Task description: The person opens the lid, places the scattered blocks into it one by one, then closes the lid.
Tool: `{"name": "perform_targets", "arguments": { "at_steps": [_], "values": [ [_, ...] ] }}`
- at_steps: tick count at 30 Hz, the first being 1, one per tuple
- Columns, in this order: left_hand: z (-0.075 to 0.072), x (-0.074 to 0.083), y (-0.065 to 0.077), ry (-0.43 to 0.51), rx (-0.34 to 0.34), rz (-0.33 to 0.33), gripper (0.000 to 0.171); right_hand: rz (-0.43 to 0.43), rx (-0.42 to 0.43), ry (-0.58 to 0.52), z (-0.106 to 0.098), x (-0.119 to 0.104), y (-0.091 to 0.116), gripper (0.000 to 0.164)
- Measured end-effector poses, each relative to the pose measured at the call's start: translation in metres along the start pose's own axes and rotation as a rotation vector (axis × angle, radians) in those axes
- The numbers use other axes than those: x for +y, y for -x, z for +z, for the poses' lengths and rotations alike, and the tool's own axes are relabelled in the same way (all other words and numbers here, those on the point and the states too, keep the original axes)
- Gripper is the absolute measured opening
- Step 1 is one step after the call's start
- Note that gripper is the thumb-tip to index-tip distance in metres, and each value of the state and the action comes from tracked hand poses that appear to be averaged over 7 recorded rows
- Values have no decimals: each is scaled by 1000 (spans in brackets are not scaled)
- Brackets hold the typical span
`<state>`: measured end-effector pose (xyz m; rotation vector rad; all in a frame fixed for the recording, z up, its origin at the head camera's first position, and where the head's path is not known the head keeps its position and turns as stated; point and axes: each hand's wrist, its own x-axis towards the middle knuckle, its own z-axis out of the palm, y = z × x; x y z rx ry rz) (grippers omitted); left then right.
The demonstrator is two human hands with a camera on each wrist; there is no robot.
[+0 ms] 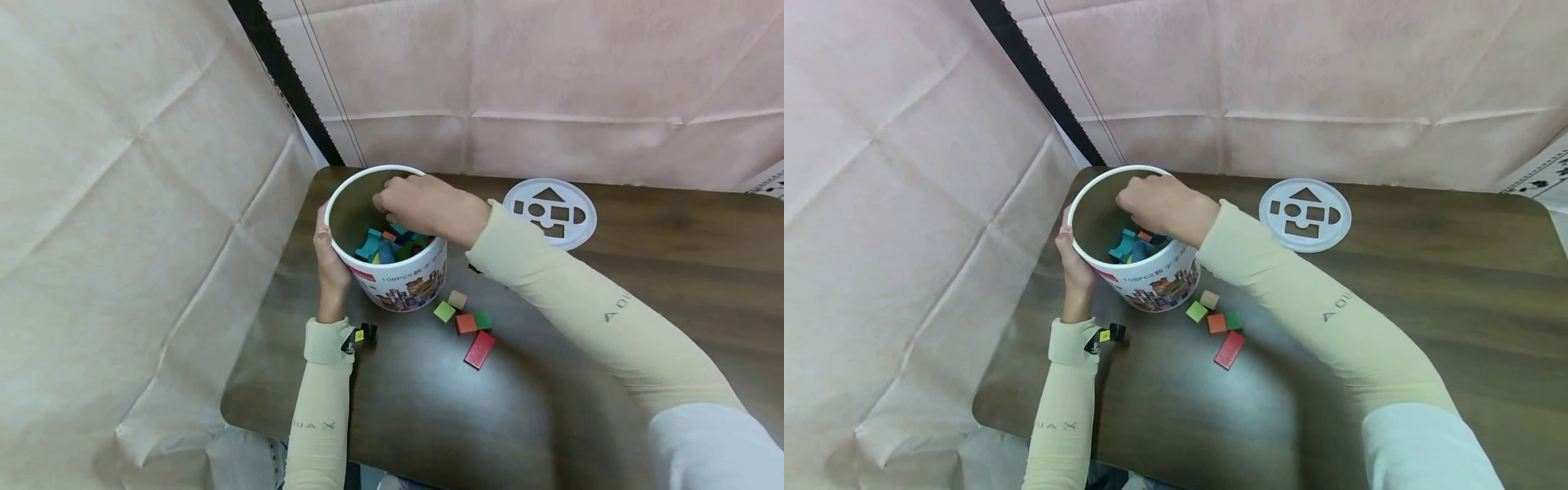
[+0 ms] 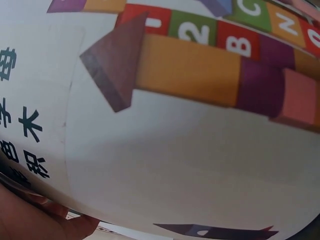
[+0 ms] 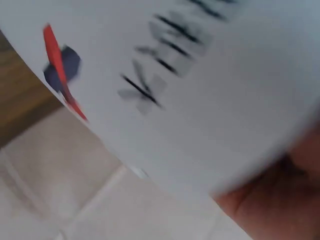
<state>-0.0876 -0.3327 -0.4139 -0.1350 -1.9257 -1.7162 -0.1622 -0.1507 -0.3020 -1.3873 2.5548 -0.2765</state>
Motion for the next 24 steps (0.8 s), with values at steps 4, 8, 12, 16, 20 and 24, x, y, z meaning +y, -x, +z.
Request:
{"name": "perform_targets", "arguments": {
  "at_steps": [4, 8, 12, 16, 20, 24],
  "values": [
    [0, 1, 1, 13, 10, -6, 66, 5, 120, 38, -13, -7, 30, 26],
    [1, 1, 2, 30, 10, -6, 66, 30, 218, 67, -3, -14, 70, 22],
    [1, 1, 1, 41, -1, -3, 66, 84, 306, -13, 25, -19, 111, 27],
    [-1, 3, 1, 35, -1, -3, 67, 185, 304, -105, 66, -19, 141, 38],
    [-5, 7, -1, 45, 15, 2, 69, 207, 204, -149, 121, -16, 148, 37],
    [-6, 9, -4, 66, 11, 5, 72, 196, 163, -131, 172, -15, 145, 37]
  ]
}}
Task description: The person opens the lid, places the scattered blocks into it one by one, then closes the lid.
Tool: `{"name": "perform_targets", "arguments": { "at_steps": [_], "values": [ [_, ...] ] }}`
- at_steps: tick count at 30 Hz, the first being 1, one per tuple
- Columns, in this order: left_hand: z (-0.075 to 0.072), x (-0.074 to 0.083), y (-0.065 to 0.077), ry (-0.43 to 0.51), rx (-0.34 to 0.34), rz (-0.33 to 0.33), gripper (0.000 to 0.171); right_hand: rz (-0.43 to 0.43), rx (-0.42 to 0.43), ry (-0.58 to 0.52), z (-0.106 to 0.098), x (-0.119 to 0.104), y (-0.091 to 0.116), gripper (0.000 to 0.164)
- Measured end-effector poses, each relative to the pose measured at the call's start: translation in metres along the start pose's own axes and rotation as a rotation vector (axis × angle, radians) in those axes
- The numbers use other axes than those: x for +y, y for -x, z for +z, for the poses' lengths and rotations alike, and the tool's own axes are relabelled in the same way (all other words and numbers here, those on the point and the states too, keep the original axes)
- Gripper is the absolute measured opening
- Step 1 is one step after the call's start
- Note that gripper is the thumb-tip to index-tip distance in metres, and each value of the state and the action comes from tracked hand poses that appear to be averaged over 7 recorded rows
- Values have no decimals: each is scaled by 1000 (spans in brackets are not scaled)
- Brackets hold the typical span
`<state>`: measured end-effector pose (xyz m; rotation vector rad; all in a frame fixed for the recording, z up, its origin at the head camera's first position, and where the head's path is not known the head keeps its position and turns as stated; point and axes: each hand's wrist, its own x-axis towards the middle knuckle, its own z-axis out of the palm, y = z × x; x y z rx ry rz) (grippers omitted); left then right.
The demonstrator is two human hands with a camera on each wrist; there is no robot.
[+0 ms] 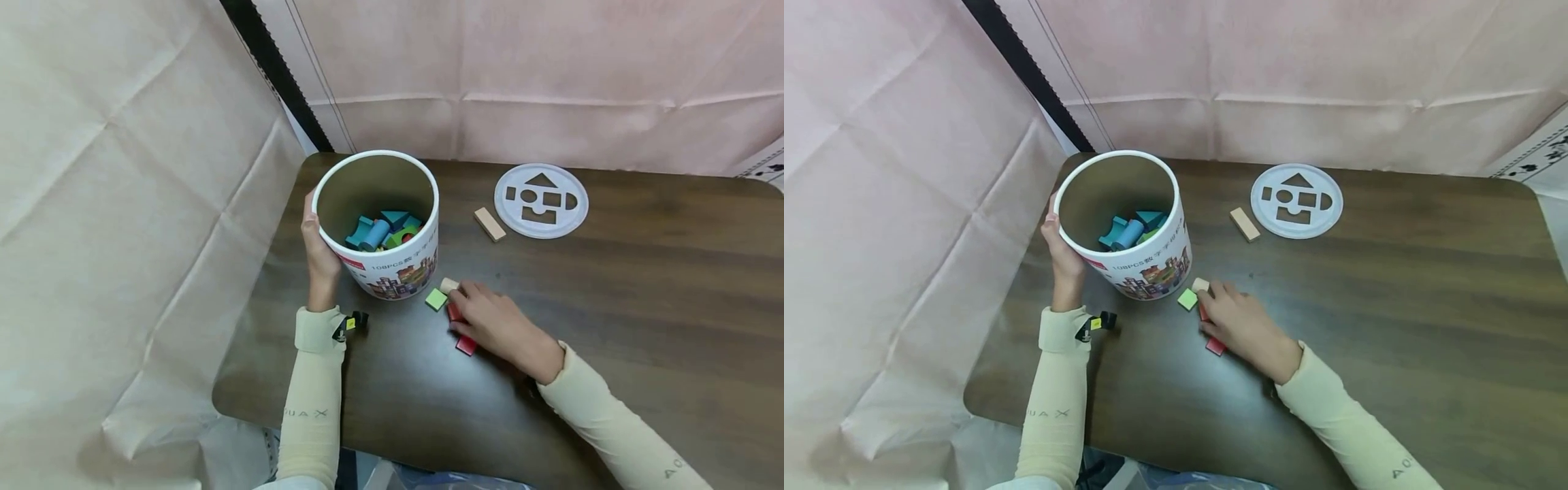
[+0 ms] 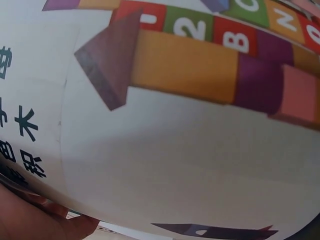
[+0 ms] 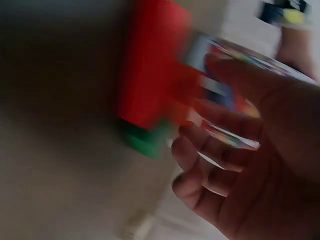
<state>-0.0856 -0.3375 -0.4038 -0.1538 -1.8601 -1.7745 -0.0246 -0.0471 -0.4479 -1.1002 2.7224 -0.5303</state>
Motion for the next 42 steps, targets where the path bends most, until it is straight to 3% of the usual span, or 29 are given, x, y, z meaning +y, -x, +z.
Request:
{"name": "perform_targets", "arguments": {
  "at_steps": [4, 8, 15, 24, 29, 36, 39, 42],
  "values": [
    [1, 0, -1, 5, -9, -9, 70, -17, 75, 70, 28, 3, 3, 24],
    [1, -1, 2, -17, 5, -22, 66, -31, 130, 97, 34, 4, 4, 20],
    [-2, -5, 7, -52, 16, -48, 64, 24, 85, -85, 23, 0, 5, 31],
    [-2, -12, 9, -40, 8, -43, 66, 63, 128, -298, -19, -4, -6, 20],
    [-2, -15, 9, -44, 0, -43, 65, 11, 194, -366, -61, -9, -22, 31],
    [-4, -19, 8, -64, -7, -42, 62, -269, 466, -171, -119, -22, -72, 32],
    [-4, -21, 9, -86, -9, -60, 61, -314, 441, -81, -131, -27, -99, 34],
    [-5, -22, 9, -88, -8, -70, 61, -324, 309, 25, -133, -32, -129, 35]
  ]
}}
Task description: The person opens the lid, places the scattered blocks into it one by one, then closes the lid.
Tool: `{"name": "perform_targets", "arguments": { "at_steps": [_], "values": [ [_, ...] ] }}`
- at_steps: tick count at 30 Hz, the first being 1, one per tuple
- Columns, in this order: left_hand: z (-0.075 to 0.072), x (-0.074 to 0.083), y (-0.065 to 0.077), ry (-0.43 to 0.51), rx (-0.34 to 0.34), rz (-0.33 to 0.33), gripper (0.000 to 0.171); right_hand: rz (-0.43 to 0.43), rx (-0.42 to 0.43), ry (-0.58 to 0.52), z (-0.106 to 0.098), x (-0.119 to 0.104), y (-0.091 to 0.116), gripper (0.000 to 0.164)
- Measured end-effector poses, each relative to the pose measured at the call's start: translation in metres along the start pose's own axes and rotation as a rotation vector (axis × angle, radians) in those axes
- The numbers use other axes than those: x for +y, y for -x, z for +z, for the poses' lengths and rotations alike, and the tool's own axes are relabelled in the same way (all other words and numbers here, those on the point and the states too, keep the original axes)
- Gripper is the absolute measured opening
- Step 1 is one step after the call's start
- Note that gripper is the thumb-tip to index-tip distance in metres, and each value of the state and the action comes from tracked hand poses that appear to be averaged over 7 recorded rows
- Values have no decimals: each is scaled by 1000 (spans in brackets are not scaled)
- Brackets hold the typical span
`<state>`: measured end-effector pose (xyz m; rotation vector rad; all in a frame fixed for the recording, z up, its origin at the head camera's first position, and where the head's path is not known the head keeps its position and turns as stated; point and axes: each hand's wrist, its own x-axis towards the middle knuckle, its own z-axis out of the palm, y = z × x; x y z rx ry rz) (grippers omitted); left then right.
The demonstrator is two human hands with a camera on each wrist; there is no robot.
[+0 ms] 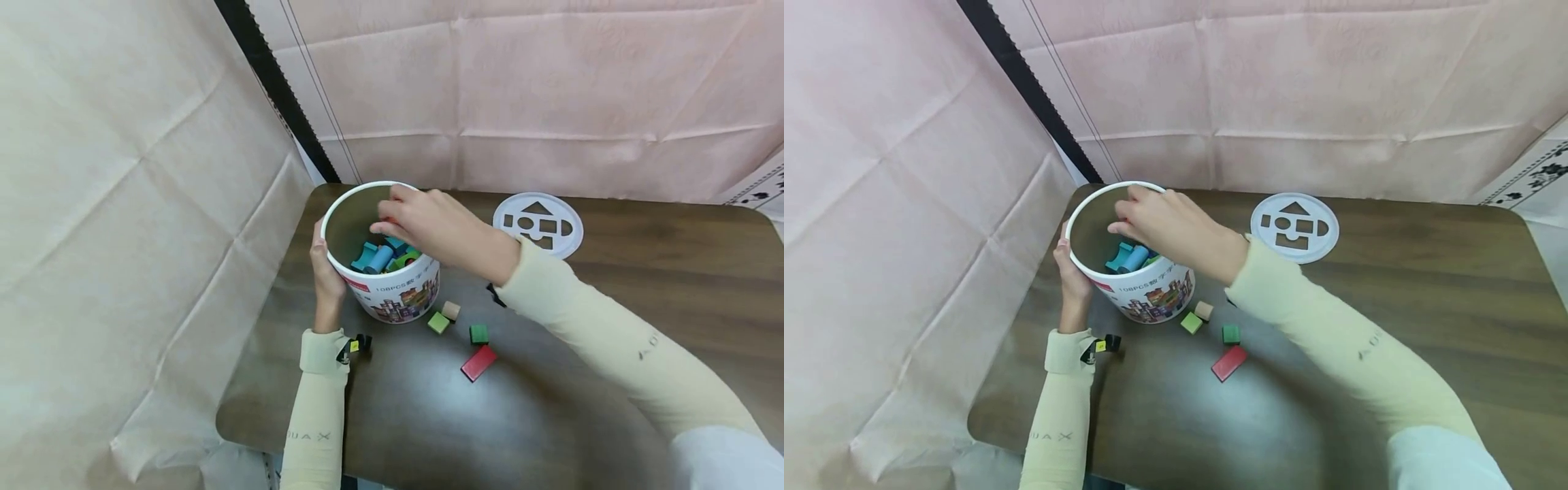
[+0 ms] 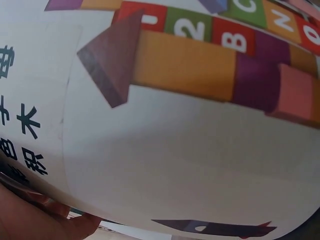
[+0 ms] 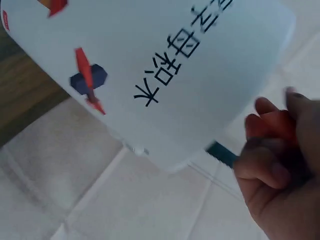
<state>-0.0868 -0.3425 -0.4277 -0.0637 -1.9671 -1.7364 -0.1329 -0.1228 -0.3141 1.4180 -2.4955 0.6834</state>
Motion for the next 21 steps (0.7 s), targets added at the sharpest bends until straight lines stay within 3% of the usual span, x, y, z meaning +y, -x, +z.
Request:
{"name": "perform_targets", "arguments": {
  "at_steps": [3, 6, 10, 12, 14, 16, 19, 21],
  "values": [
    [-1, 0, 0, -6, 10, -6, 62, -24, -192, 45, 15, 5, -27, 33],
    [-2, 1, 1, -8, 16, 1, 62, 8, -417, 5, 31, 11, -47, 37],
    [0, 2, 2, 12, 7, 7, 60, 97, -695, -54, 49, 18, -55, 42],
    [2, 1, 3, 28, -7, 7, 59, 134, -778, -59, 54, 21, -53, 42],
    [5, 1, 2, 45, -23, 7, 59, 174, -816, -61, 55, 23, -50, 39],
    [6, 0, 1, 58, -20, 9, 60, 205, -797, -83, 55, 24, -48, 31],
    [5, 0, 0, 58, 5, 11, 60, 189, -674, -123, 54, 24, -49, 16],
    [2, 0, -1, 42, 22, 6, 61, 138, -556, -134, 55, 24, -51, 15]
  ]
}}
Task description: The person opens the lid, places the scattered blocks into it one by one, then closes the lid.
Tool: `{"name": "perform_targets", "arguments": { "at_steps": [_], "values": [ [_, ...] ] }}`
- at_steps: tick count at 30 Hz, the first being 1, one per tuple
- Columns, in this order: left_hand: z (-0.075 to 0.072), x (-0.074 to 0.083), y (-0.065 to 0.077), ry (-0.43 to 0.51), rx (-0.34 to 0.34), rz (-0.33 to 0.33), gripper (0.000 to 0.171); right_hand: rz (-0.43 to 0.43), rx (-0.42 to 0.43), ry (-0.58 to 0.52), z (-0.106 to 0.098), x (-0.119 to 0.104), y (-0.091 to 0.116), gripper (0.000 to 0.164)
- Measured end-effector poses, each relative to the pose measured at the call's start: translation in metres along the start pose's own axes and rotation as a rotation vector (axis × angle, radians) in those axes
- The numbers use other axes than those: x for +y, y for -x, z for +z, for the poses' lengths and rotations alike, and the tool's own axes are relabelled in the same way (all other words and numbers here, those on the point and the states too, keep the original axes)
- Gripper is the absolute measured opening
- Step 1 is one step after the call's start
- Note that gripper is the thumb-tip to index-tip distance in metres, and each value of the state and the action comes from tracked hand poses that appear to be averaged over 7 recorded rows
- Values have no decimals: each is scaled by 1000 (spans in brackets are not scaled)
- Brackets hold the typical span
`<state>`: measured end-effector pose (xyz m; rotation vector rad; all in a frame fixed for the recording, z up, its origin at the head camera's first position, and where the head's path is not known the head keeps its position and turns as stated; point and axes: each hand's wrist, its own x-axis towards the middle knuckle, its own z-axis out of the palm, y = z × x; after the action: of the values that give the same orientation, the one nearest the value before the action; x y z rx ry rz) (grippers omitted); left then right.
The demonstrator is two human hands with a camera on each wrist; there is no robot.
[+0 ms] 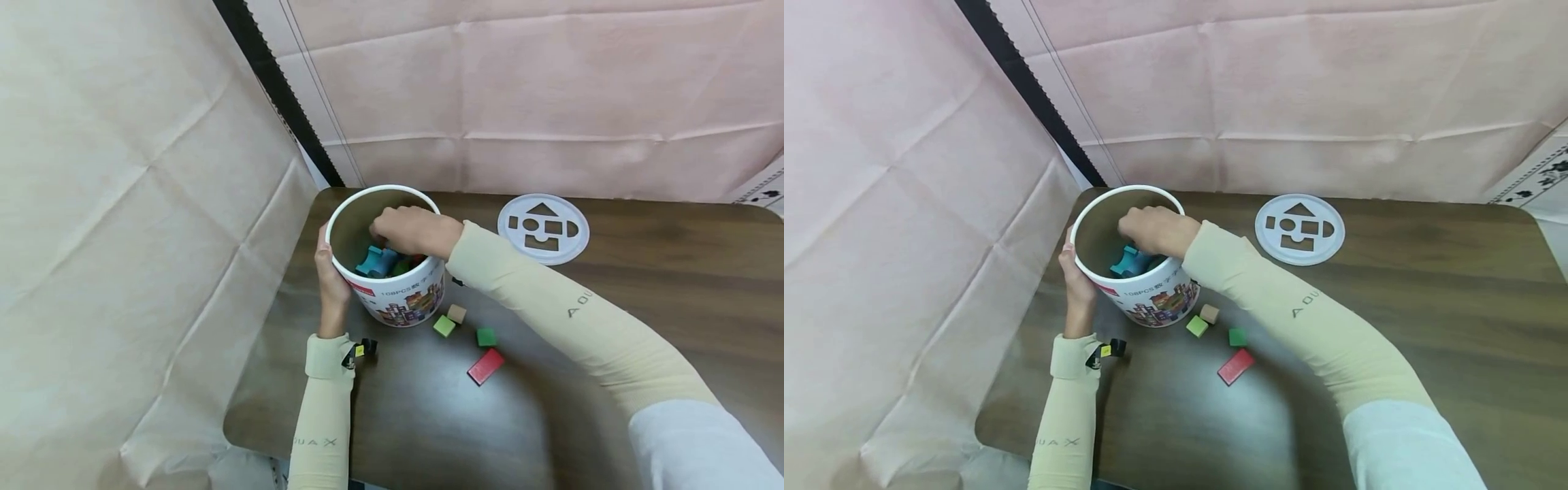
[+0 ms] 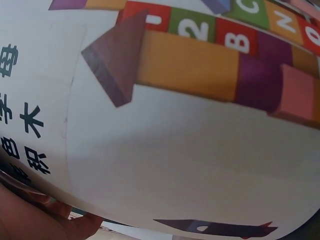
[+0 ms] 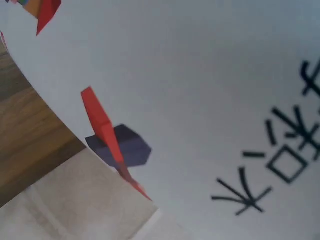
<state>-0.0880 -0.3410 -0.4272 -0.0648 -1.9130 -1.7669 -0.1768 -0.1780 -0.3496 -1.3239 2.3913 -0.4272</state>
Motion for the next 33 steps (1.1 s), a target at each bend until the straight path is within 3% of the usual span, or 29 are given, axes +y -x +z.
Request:
{"name": "perform_targets", "arguments": {
  "at_steps": [5, 9, 13, 15, 17, 20, 22, 24, 25, 29, 31, 33],
  "values": [
    [-1, 0, -2, -18, -1, -4, 61, -86, 321, 51, -11, -4, 12, 18],
    [-4, -3, -5, -21, -9, -10, 60, -82, 627, 55, -17, -7, 41, 22],
    [-7, -6, -4, -7, -13, -19, 58, -14, 948, 6, 7, 0, 77, 21],
    [-10, -8, -3, -4, -16, -21, 58, 98, 987, -31, 31, 7, 94, 20],
    [-12, -9, -3, 1, -22, -20, 58, 249, 893, -62, 59, 14, 108, 20],
    [-14, -11, -4, 1, -22, -16, 58, 485, 500, -114, 102, 23, 120, 28],
    [-15, -10, -4, 4, -18, -13, 58, 566, 253, -135, 127, 24, 122, 39],
    [-16, -9, -5, 9, -11, -18, 59, 599, 105, -149, 147, 22, 121, 51],
    [-17, -8, -4, 9, -9, -20, 59, 597, 92, -150, 156, 21, 121, 50],
    [-15, -11, 0, 14, -29, -29, 59, 562, 185, -122, 178, 15, 124, 35],
    [-16, -11, 0, 16, -35, -16, 59, 560, 212, -115, 179, 13, 125, 33],
    [-16, -11, -1, 21, -30, -8, 59, 569, 186, -106, 177, 10, 126, 36]
  ]
}}
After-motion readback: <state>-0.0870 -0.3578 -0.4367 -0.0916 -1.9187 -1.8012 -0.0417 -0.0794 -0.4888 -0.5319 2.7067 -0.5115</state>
